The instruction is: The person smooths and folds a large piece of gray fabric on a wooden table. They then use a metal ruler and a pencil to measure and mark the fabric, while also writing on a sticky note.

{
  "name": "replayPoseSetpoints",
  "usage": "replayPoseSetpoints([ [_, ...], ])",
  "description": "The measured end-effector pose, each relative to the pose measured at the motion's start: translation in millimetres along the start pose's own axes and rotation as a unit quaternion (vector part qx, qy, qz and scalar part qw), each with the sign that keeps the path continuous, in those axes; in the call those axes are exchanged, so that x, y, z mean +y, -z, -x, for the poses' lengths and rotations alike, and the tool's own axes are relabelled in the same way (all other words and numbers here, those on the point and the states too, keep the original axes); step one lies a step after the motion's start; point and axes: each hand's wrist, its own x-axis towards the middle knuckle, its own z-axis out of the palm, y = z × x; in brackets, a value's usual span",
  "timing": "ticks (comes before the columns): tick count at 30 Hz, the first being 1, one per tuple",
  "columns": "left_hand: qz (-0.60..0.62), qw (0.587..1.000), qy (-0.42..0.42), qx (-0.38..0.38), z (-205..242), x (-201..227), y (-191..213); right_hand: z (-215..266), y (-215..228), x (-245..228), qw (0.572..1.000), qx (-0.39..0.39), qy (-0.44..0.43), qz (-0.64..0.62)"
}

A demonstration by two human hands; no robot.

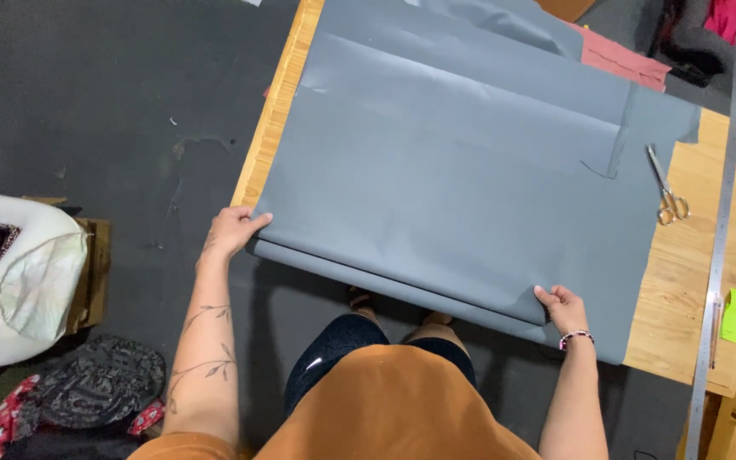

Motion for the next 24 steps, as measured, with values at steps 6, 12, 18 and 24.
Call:
replayPoseSetpoints([
  [6, -0.056, 0.998, 0.028, 0.010, 0, -13, -6, 0, -2, -4, 0.997, 0.027, -0.031, 0.060],
  [12, -0.005, 0.995, -0.028, 0.098, 60, 56, 16, -20, -6, 6, 0.972, 0.180, 0.002, 0.152],
  [18, -0.076, 0.989, 0.024, 0.122, 22, 44, -10, 25, -32, -55, 0.949, 0.180, 0.129, 0.225],
  [24, -0.098, 0.987, 0.011, 0.124, -13, 26, -21, 49, -32, -89, 0.951, 0.127, 0.015, 0.283],
])
